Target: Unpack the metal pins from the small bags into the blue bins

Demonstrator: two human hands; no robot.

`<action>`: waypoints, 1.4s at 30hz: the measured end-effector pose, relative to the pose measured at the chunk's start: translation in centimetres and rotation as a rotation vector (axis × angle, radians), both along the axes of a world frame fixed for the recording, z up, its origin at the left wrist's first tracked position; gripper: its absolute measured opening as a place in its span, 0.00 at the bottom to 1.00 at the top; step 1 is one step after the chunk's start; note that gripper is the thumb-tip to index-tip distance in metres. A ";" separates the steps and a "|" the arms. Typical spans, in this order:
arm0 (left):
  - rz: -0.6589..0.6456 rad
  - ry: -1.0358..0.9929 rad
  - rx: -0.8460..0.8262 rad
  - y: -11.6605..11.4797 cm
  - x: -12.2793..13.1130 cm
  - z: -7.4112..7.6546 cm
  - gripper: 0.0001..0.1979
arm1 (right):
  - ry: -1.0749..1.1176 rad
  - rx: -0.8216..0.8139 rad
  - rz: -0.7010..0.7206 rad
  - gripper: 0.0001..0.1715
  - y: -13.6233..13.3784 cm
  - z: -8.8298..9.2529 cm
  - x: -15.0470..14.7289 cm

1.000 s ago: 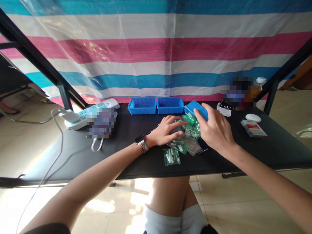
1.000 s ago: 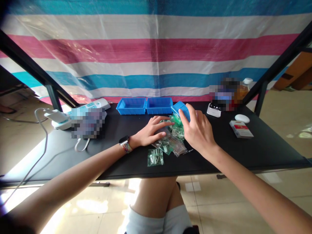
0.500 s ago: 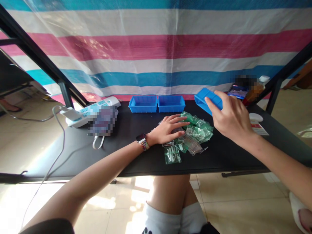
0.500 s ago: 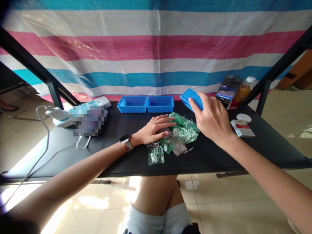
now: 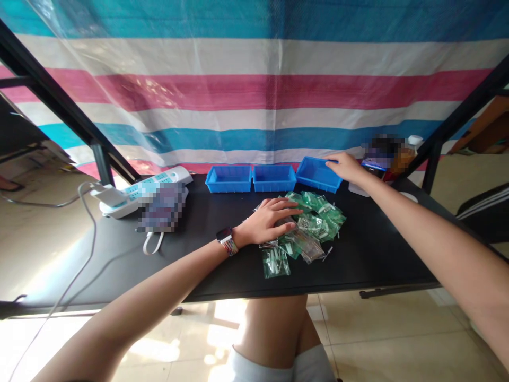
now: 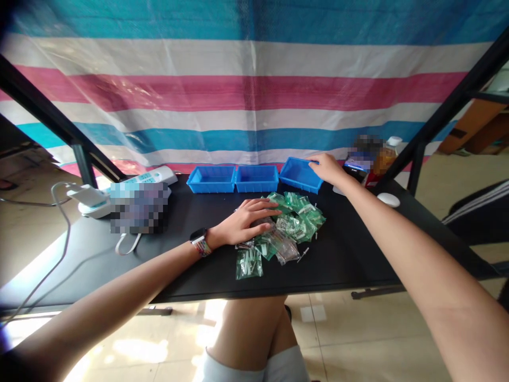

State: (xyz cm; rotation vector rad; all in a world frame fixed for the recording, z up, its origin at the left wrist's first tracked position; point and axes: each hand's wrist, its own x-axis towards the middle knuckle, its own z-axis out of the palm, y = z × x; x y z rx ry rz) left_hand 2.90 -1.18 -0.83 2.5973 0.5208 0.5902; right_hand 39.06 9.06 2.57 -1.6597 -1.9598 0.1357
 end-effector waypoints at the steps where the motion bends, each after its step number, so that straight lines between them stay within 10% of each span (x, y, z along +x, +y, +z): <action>1: 0.002 -0.002 -0.002 0.0 0.0 0.0 0.25 | -0.008 -0.017 0.002 0.21 0.7 -0.4 -0.1; 12: 0.082 -0.269 -0.163 0.4 -0.4 -0.3 0.25 | 0.004 -0.061 -0.036 0.19 3.6 -3.0 -2.6; 18: 0.092 -0.389 -0.148 0.4 -0.8 -0.1 0.20 | 0.120 0.224 -0.084 0.24 1.2 -2.6 -3.1; 23: 0.170 -0.236 0.073 1.2 -2.1 0.7 0.18 | 0.065 0.303 -0.083 0.24 -2.3 -3.5 -2.8; 30: 0.711 -0.015 0.383 3.7 -5.8 1.6 0.27 | -0.077 0.294 -0.064 0.30 -6.8 -5.4 -2.9; 42: 0.735 0.216 0.297 5.9 -4.5 1.9 0.29 | -0.219 0.154 0.081 0.28 -6.2 -3.9 -8.8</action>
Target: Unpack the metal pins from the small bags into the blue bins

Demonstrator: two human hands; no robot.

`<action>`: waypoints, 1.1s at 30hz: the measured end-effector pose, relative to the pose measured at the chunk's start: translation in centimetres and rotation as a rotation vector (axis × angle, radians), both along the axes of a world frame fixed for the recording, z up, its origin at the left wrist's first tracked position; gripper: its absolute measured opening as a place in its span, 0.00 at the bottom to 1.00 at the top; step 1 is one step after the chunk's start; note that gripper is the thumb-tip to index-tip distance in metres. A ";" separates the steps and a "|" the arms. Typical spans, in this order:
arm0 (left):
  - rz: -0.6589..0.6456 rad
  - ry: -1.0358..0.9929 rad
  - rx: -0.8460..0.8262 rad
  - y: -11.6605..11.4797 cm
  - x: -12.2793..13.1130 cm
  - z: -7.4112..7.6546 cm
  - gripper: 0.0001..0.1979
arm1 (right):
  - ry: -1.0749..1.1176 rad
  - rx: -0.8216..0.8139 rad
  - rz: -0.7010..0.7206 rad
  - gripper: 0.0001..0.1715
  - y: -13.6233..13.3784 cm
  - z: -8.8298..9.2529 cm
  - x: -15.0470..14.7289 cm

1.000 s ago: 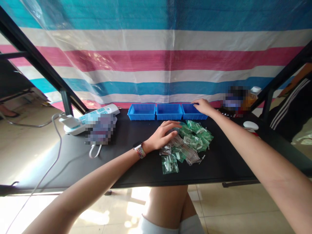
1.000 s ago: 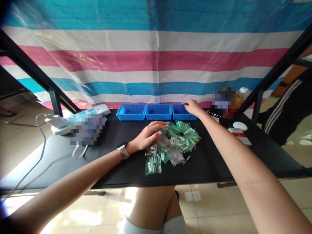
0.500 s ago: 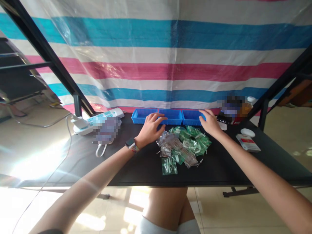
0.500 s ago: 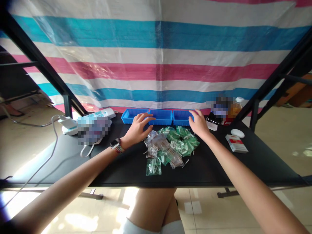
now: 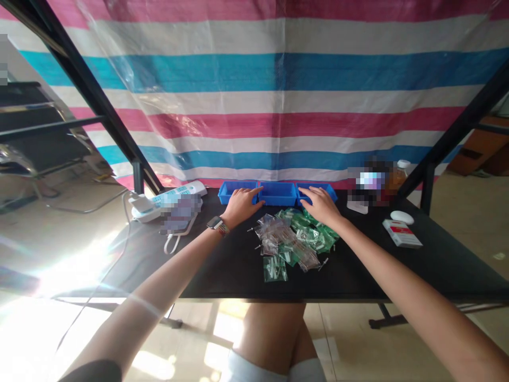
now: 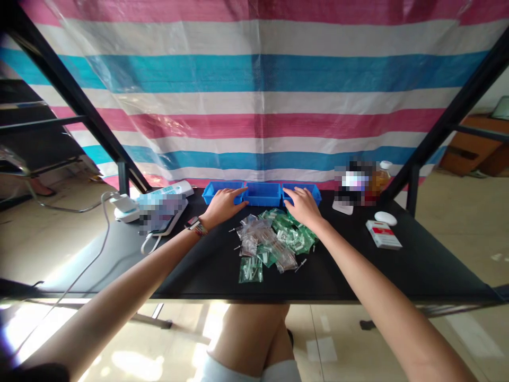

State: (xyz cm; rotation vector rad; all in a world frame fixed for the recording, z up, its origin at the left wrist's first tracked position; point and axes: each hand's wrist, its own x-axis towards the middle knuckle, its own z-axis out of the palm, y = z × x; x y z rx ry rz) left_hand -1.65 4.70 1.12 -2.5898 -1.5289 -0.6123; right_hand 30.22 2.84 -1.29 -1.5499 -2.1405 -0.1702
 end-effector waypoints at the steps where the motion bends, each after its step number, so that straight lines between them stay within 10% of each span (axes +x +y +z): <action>1: -0.009 -0.002 -0.004 0.1 0.2 0.1 0.26 | -0.025 -0.007 -0.009 0.28 0.0 0.3 -0.6; 33: -0.122 -0.228 -0.006 2.7 0.1 -1.6 0.17 | -0.143 -0.078 -0.149 0.26 0.0 1.2 -4.4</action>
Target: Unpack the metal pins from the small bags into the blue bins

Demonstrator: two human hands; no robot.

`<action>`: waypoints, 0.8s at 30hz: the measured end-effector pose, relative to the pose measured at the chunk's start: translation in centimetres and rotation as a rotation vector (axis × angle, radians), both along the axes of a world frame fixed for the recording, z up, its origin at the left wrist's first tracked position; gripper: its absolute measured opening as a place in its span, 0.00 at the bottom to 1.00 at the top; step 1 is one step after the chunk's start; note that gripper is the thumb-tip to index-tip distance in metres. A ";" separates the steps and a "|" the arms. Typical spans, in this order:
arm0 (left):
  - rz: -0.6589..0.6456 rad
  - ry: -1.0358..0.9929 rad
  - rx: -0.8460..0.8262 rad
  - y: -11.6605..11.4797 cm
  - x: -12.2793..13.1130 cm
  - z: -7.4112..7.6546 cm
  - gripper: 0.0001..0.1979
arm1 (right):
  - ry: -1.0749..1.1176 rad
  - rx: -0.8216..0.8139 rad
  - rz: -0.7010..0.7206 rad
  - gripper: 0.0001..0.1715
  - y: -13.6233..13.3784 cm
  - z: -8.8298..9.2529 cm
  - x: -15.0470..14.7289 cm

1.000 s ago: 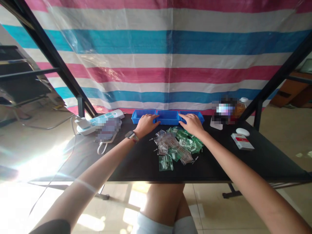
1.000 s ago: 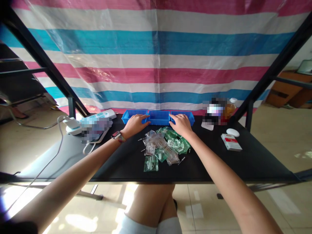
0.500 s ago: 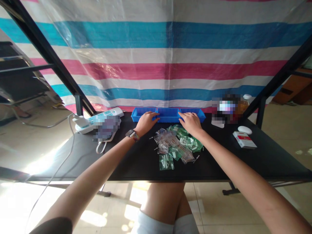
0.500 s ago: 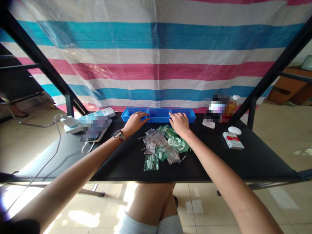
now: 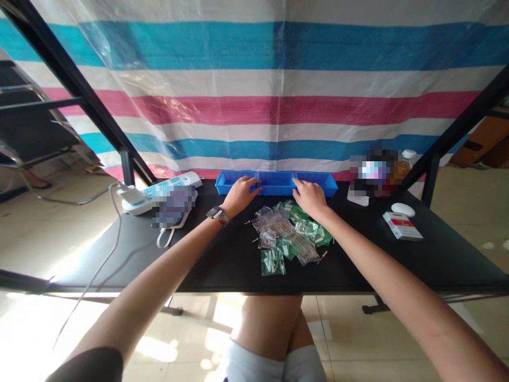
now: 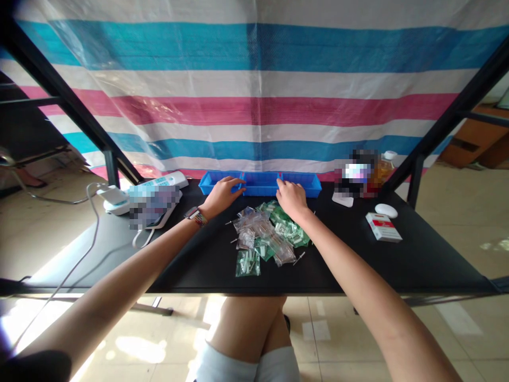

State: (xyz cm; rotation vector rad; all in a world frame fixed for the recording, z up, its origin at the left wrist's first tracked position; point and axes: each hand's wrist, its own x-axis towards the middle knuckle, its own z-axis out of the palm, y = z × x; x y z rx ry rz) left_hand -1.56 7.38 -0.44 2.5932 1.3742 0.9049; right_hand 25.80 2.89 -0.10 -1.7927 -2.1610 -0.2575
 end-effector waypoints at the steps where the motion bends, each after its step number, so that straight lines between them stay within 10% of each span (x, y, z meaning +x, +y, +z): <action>1: 0.002 0.010 -0.005 0.1 0.1 0.0 0.17 | 0.004 0.002 0.001 0.26 0.2 0.1 0.0; 8: 0.089 0.073 0.086 -2.3 -0.2 0.6 0.32 | 0.135 0.111 0.043 0.34 -2.3 1.3 1.5; 16: -0.519 0.218 -0.199 -10.1 -2.4 0.8 0.54 | 0.403 0.075 0.183 0.27 -12.7 -2.0 8.3; 24: -0.357 0.158 -0.176 -14.4 4.7 -3.1 0.50 | 0.396 -0.201 0.404 0.35 -9.2 -4.0 7.3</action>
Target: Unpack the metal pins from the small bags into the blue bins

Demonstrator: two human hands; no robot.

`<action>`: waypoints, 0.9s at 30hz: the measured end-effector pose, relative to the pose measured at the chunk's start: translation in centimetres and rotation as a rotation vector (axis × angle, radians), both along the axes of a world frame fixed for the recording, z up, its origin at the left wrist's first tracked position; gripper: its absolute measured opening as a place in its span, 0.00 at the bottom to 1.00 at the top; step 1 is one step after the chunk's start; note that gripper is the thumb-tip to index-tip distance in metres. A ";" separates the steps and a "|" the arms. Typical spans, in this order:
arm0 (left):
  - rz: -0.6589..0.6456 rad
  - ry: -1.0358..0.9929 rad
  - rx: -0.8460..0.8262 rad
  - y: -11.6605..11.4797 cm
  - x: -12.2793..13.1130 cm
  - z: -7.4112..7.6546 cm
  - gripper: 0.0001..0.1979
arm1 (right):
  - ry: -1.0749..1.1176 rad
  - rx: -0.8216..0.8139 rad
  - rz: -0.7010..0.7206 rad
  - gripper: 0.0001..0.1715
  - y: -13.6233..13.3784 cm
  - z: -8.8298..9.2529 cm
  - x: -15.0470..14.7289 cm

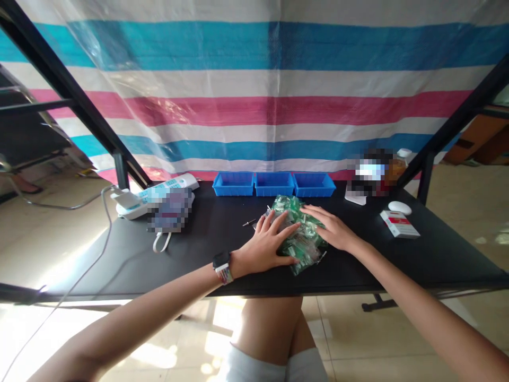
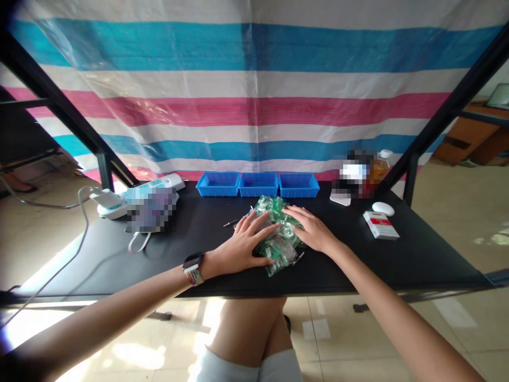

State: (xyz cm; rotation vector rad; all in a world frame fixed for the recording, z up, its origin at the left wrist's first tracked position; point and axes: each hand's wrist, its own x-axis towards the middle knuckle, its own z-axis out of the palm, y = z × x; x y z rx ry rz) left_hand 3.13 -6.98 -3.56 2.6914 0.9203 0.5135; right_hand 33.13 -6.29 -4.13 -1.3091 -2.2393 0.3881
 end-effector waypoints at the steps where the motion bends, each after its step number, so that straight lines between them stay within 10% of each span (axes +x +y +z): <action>1: 0.037 -0.023 0.008 -0.4 0.6 -0.4 0.51 | 0.005 -0.002 0.033 0.38 0.5 0.0 -0.5; 12: 0.214 -0.027 0.201 -2.6 2.1 0.4 0.54 | 0.091 -0.101 0.453 0.27 3.5 1.7 -5.9; 18: 0.226 -0.114 0.119 -1.6 1.7 1.2 0.61 | 0.186 0.021 0.270 0.21 4.8 2.6 -6.8; 24: 0.008 -0.037 0.055 1.2 -6.4 4.5 0.43 | 0.193 0.107 -0.011 0.23 -3.0 3.8 -2.8; 27: 0.002 0.107 0.024 2.4 -11.6 4.8 0.41 | -0.004 0.061 -0.081 0.42 -8.5 2.9 -1.4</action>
